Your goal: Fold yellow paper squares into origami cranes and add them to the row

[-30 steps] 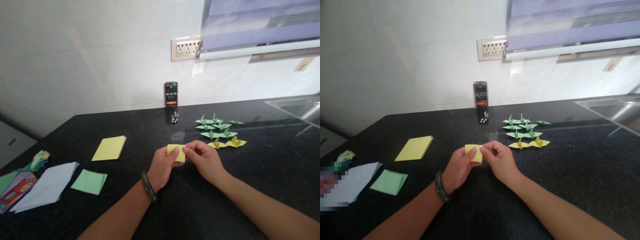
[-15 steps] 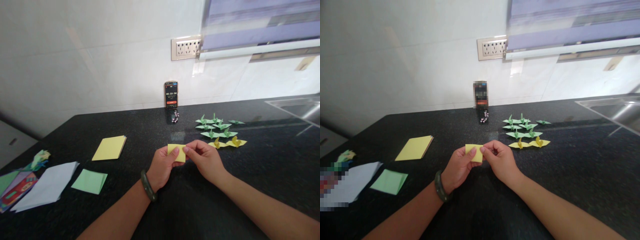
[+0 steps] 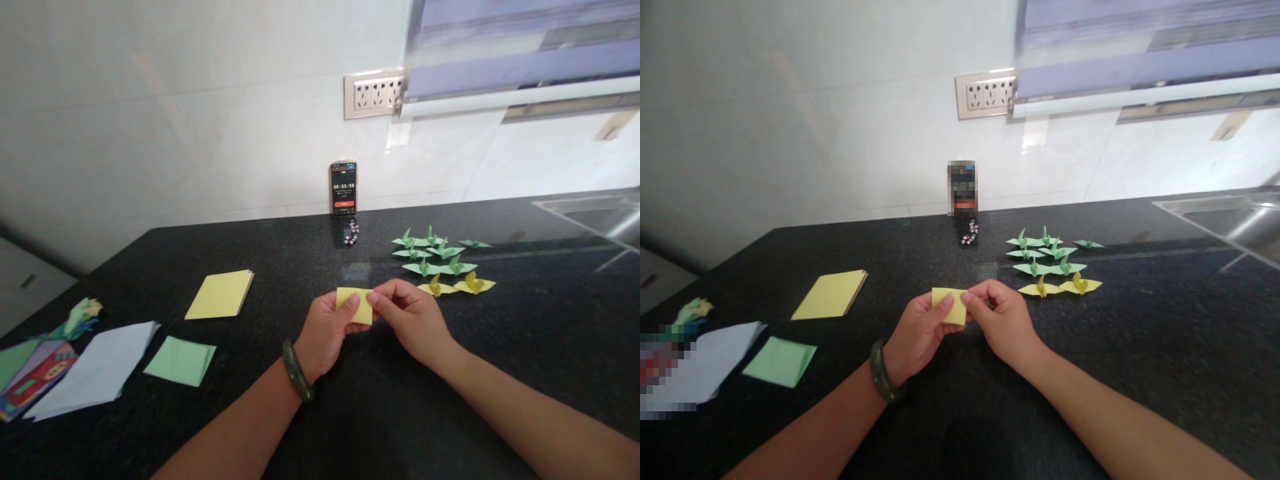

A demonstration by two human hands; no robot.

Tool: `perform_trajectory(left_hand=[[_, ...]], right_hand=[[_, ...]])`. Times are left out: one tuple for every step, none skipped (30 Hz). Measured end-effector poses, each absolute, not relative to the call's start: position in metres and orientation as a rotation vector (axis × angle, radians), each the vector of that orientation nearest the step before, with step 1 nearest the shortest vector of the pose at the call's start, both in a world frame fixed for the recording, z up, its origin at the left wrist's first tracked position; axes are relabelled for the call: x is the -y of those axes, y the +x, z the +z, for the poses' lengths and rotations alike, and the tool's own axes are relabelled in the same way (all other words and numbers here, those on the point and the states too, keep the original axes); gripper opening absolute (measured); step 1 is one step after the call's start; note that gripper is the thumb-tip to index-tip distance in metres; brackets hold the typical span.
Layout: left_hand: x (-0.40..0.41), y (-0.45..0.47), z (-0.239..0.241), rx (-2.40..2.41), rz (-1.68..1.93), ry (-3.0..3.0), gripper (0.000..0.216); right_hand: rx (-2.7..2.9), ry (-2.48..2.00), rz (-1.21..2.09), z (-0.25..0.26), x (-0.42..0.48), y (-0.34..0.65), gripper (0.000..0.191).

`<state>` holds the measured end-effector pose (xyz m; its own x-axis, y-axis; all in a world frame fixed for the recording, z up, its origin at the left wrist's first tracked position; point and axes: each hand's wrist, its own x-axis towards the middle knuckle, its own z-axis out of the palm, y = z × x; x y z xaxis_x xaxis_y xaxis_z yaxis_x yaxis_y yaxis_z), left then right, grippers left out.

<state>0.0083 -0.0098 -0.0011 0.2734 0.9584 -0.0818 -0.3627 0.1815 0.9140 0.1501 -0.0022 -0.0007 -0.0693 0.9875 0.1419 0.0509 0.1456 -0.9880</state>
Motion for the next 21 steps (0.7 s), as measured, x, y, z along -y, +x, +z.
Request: perform_trajectory(left_hand=[[0.01, 0.008, -0.001, -0.806, 1.089, 0.934, 0.029], [0.01, 0.009, -0.001, -0.81, 1.09, 0.932, 0.029], [0.009, 0.009, -0.002, -0.812, 1.089, 0.932, 0.029], [0.009, 0.009, -0.002, -0.815, 1.09, 0.932, 0.029], [0.009, 0.009, -0.002, -0.818, 1.089, 0.936, 0.029], [0.009, 0.008, -0.002, -0.824, 1.085, 0.943, 0.029], [0.009, 0.008, -0.002, -0.834, 1.078, 0.956, 0.029], [0.008, 0.007, -0.002, -0.85, 1.063, 0.972, 0.029], [0.008, 0.006, -0.001, -0.872, 1.04, 0.991, 0.029], [0.007, 0.005, 0.001, -0.897, 1.008, 1.014, 0.028], [0.007, 0.004, 0.003, -0.926, 0.968, 1.035, 0.027], [0.006, 0.002, 0.005, -0.948, 0.924, 1.057, 0.025], [0.005, 0.001, 0.007, -0.969, 0.875, 1.085, 0.024], [0.005, 0.0, 0.008, -0.988, 0.834, 1.101, 0.023], [0.004, -0.002, 0.01, -1.007, 0.808, 1.113, 0.023], [0.004, -0.002, 0.011, -1.017, 0.802, 1.119, 0.023], [0.003, -0.003, 0.011, -1.015, 0.813, 1.109, 0.024], [0.003, -0.003, 0.011, -0.999, 0.842, 1.085, 0.025], [0.002, -0.003, 0.011, -0.973, 0.887, 1.049, 0.028], [0.002, -0.003, 0.01, -0.945, 0.939, 1.005, 0.03], [0.002, -0.002, 0.009, -0.925, 0.994, 0.965, 0.032]], right_hand=[[1.362, -1.109, 1.125, 0.0, 0.002, 0.15, 0.021], [1.361, -1.111, 1.129, 0.0, 0.002, 0.15, 0.021], [1.362, -1.116, 1.132, 0.001, 0.002, 0.15, 0.021], [1.366, -1.121, 1.138, 0.003, 0.002, 0.151, 0.02], [1.376, -1.124, 1.149, 0.004, 0.001, 0.151, 0.02], [1.393, -1.127, 1.165, 0.006, 0.001, 0.152, 0.02], [1.42, -1.125, 1.187, 0.008, 0.0, 0.153, 0.019], [1.456, -1.12, 1.211, 0.009, -0.001, 0.155, 0.018], [1.5, -1.114, 1.235, 0.01, -0.003, 0.157, 0.017], [1.55, -1.111, 1.252, 0.011, -0.004, 0.16, 0.016], [1.605, -1.105, 1.266, 0.011, -0.005, 0.162, 0.016], [1.664, -1.104, 1.277, 0.01, -0.007, 0.164, 0.015], [1.721, -1.107, 1.279, 0.01, -0.007, 0.166, 0.015], [1.769, -1.117, 1.275, 0.01, -0.008, 0.168, 0.015], [1.795, -1.131, 1.27, 0.009, -0.008, 0.168, 0.015], [1.79, -1.148, 1.267, 0.009, -0.008, 0.168, 0.015], [1.744, -1.168, 1.273, 0.01, -0.008, 0.167, 0.015], [1.654, -1.184, 1.294, 0.01, -0.008, 0.166, 0.014], [1.533, -1.187, 1.333, 0.01, -0.007, 0.163, 0.014], [1.38, -1.182, 1.387, 0.01, -0.007, 0.161, 0.017], [1.232, -1.155, 1.458, 0.01, -0.007, 0.159, 0.019]])
